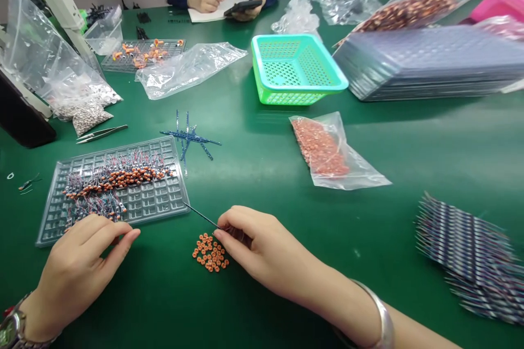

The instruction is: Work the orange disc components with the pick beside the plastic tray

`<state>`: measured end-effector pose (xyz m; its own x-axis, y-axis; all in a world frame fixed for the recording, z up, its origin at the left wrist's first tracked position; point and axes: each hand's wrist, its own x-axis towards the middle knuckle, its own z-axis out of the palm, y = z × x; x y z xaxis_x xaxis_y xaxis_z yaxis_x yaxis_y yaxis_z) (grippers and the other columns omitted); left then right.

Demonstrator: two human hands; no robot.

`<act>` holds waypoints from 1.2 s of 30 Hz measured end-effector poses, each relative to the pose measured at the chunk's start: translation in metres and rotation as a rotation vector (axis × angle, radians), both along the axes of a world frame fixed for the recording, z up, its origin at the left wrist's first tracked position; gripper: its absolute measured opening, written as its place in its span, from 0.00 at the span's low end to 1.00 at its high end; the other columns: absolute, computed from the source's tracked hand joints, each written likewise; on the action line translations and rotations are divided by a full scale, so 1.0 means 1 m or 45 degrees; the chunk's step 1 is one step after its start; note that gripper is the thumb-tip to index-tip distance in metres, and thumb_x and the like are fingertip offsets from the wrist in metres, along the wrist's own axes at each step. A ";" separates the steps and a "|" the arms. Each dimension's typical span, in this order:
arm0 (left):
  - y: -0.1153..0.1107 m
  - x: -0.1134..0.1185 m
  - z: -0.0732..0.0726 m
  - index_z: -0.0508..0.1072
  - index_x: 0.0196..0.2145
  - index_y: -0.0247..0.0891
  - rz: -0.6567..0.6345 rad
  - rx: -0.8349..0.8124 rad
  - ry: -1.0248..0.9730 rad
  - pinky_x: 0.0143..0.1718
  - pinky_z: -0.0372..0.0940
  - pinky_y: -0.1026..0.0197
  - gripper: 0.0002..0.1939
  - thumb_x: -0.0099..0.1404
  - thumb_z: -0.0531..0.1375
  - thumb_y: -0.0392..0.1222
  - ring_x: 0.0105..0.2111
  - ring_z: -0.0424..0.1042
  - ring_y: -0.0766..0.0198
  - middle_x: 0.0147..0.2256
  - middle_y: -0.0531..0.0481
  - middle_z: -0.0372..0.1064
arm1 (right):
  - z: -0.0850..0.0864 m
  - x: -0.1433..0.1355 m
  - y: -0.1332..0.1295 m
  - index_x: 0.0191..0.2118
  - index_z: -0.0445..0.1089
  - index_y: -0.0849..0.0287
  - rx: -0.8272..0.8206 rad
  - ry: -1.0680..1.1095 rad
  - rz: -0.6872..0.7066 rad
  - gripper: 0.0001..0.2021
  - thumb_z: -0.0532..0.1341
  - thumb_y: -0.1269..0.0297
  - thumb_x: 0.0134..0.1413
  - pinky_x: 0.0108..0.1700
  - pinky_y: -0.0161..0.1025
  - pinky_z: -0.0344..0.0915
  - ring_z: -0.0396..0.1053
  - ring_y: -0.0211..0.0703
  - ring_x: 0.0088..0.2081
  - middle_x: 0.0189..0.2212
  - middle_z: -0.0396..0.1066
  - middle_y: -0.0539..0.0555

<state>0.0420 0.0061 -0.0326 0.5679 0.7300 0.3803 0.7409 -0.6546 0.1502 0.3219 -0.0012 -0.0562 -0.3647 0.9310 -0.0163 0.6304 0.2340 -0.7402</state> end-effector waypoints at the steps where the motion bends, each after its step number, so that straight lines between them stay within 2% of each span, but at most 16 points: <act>1: 0.001 0.000 -0.002 0.69 0.34 0.37 -0.013 -0.002 -0.016 0.32 0.58 0.59 0.03 0.64 0.60 0.32 0.28 0.62 0.65 0.27 0.53 0.65 | 0.000 0.001 0.000 0.28 0.64 0.56 0.001 0.004 0.006 0.09 0.54 0.67 0.61 0.24 0.34 0.59 0.61 0.38 0.23 0.22 0.65 0.48; 5: 0.003 -0.005 -0.007 0.69 0.34 0.37 -0.049 -0.007 -0.058 0.32 0.58 0.59 0.04 0.63 0.61 0.31 0.27 0.62 0.66 0.27 0.53 0.65 | -0.001 0.002 0.001 0.28 0.63 0.56 -0.014 0.025 0.046 0.09 0.54 0.70 0.60 0.25 0.33 0.59 0.61 0.38 0.23 0.23 0.64 0.48; 10: 0.002 -0.008 -0.006 0.69 0.35 0.37 -0.061 -0.011 -0.060 0.32 0.59 0.60 0.04 0.63 0.61 0.31 0.27 0.62 0.66 0.26 0.54 0.65 | 0.001 0.002 -0.001 0.27 0.63 0.56 -0.018 0.033 0.125 0.10 0.54 0.72 0.60 0.25 0.33 0.58 0.60 0.37 0.23 0.23 0.63 0.48; 17: 0.002 -0.008 -0.007 0.68 0.36 0.38 -0.061 0.004 -0.048 0.33 0.60 0.60 0.06 0.63 0.61 0.31 0.27 0.63 0.66 0.27 0.54 0.66 | 0.003 0.002 0.000 0.27 0.63 0.56 0.013 0.087 0.119 0.10 0.54 0.71 0.61 0.25 0.33 0.58 0.60 0.37 0.23 0.22 0.63 0.48; 24: 0.003 -0.006 -0.006 0.68 0.36 0.38 -0.064 -0.018 -0.060 0.33 0.59 0.60 0.06 0.63 0.62 0.30 0.27 0.61 0.66 0.27 0.54 0.65 | -0.002 0.004 0.001 0.29 0.62 0.56 0.009 0.100 0.185 0.10 0.54 0.72 0.62 0.26 0.34 0.58 0.58 0.37 0.24 0.24 0.61 0.48; 36: 0.002 -0.007 -0.006 0.69 0.35 0.38 -0.045 -0.064 -0.096 0.33 0.59 0.60 0.05 0.63 0.61 0.31 0.26 0.62 0.66 0.26 0.54 0.66 | 0.000 0.005 0.004 0.29 0.62 0.56 0.019 0.124 0.261 0.11 0.53 0.70 0.65 0.26 0.34 0.60 0.60 0.37 0.25 0.24 0.62 0.49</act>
<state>0.0349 0.0084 -0.0382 0.5648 0.7292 0.3864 0.7027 -0.6704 0.2382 0.3273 0.0028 -0.0560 -0.5456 0.8370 0.0416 0.4943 0.3615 -0.7906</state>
